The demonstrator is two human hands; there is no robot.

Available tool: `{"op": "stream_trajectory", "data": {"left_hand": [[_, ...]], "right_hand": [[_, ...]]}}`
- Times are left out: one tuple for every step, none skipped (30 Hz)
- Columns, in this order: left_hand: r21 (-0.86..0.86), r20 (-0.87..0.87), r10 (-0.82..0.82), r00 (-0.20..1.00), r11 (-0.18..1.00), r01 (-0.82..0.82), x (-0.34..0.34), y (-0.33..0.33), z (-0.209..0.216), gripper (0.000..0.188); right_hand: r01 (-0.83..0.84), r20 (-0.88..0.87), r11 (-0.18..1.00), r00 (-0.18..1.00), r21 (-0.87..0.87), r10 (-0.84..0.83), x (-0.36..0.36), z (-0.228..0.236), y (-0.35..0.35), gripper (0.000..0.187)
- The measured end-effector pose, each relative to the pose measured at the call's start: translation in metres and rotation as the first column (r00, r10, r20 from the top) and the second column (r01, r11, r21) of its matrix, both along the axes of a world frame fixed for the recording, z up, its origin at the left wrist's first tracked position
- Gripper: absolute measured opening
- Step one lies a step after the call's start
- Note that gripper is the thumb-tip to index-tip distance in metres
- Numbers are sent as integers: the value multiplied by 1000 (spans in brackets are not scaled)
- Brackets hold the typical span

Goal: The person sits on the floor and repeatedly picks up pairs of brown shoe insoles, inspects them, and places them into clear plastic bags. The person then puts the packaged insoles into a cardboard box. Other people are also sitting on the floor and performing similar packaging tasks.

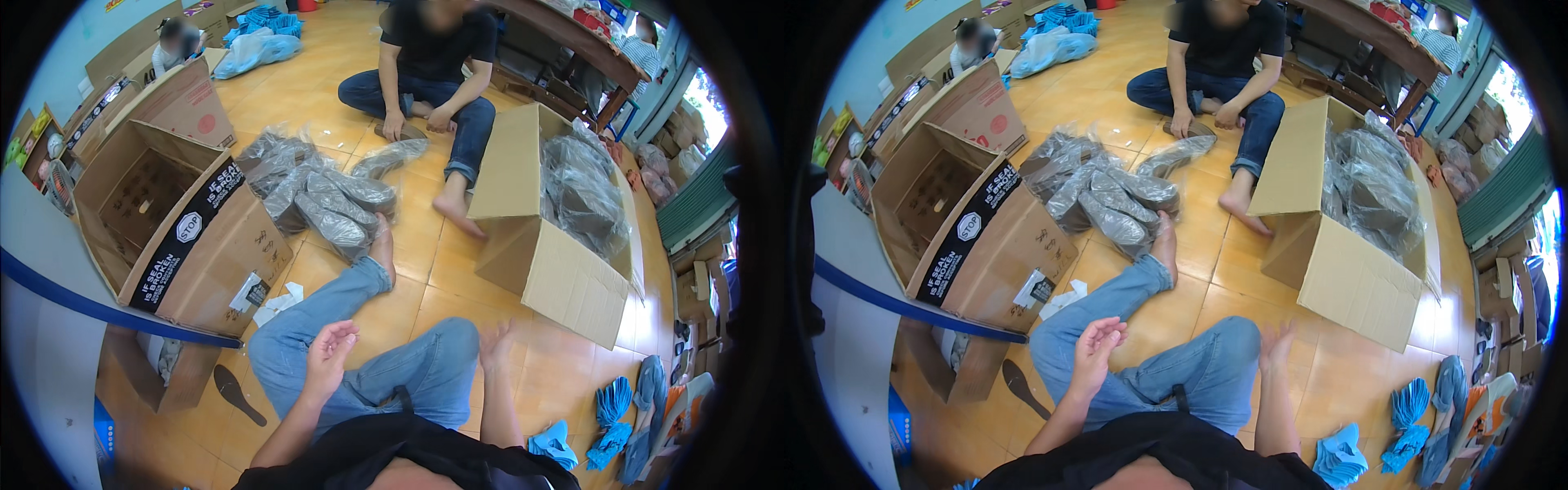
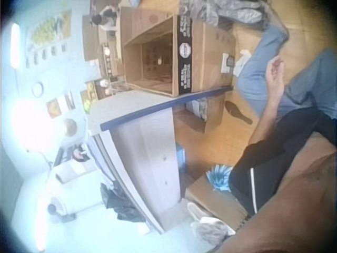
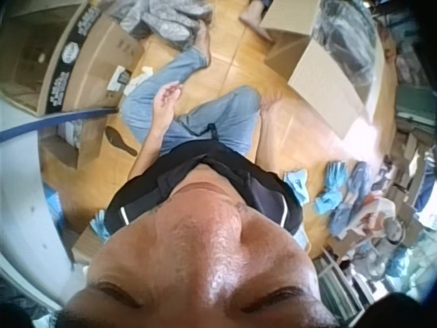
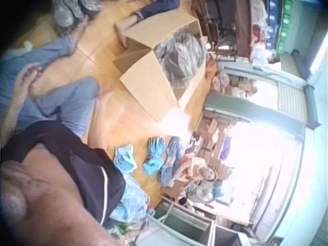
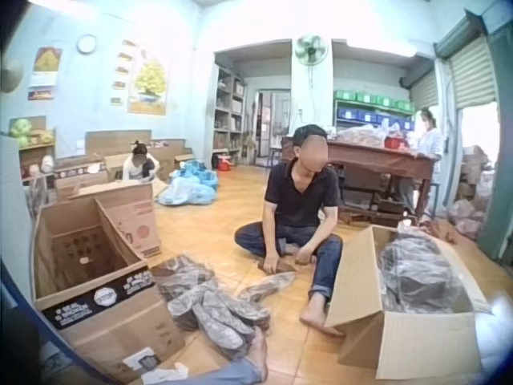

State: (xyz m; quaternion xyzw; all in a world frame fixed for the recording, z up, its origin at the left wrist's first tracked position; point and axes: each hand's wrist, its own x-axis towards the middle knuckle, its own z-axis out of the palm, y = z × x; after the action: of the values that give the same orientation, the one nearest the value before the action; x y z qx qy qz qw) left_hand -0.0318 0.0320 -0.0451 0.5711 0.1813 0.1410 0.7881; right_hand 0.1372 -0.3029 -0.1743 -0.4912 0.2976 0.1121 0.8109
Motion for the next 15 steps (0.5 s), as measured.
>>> {"op": "stream_trajectory", "data": {"left_hand": [[4, 3, -10, 1000, 1000, 10, 1, -2, 0, 25], [9, 8, -17, 1000, 1000, 17, 3, -4, 0, 24], [4, 2, -16, 1000, 1000, 16, 4, -5, 0, 24], [0, -3, -14, 1000, 1000, 14, 7, -5, 0, 24], [-11, -15, -14, 1000, 1000, 14, 8, -6, -1, 24], [-1, -20, -13, 1000, 1000, 13, 11, -5, -1, 24], [2, -32, -12, 999, 1000, 12, 12, -5, -3, 24], [0, -14, -5, 1000, 1000, 5, 17, -4, -5, 24], [-3, -57, -10, 998, 1000, 10, 17, -4, -7, 25], [-14, -78, -15, 997, 1000, 14, 20, -4, -9, 25], [-43, -107, -25, 994, 999, 20, 24, -5, -12, 25], [-30, -102, -43, 994, 999, 40, 29, -5, -16, 26], [-30, -116, -71, 991, 997, 68, 33, -5, -20, 26], [-29, -126, -103, 987, 995, 100, 39, -3, -25, 26], [-1, -150, -121, 981, 993, 122, 47, -2, -30, 27]], "right_hand": [[40, 92, 949, 993, 311, -72, 12, 16, 7, 84], [67, 138, 800, 973, 596, -184, 21, 29, 14, 82], [-85, 191, 779, 981, 622, -45, 25, 38, 21, 81], [-188, 210, 749, 975, 635, 66, 27, 44, 27, 80], [-326, 288, 669, 942, 668, 171, 25, 45, 35, 80], [-348, 251, 565, 937, 748, 245, 21, 43, 43, 79], [-392, 281, 401, 909, 828, 309, 12, 37, 51, 79], [-424, 336, 193, 868, 885, 364, 11, 31, 59, 79], [-412, 270, 332, 877, 849, 398, 4, 23, 63, 77], [-399, 209, 440, 883, 805, 420, 1, 16, 66, 76], [-373, 117, 567, 892, 734, 436, 2, 10, 67, 74], [-395, 142, 541, 882, 742, 450, 5, 5, 66, 75], [-393, 129, 541, 878, 744, 460, 6, 0, 66, 75], [-398, 148, 520, 877, 756, 456, 9, -2, 65, 75], [-371, 124, 477, 873, 797, 473, 11, -4, 63, 74]]}}
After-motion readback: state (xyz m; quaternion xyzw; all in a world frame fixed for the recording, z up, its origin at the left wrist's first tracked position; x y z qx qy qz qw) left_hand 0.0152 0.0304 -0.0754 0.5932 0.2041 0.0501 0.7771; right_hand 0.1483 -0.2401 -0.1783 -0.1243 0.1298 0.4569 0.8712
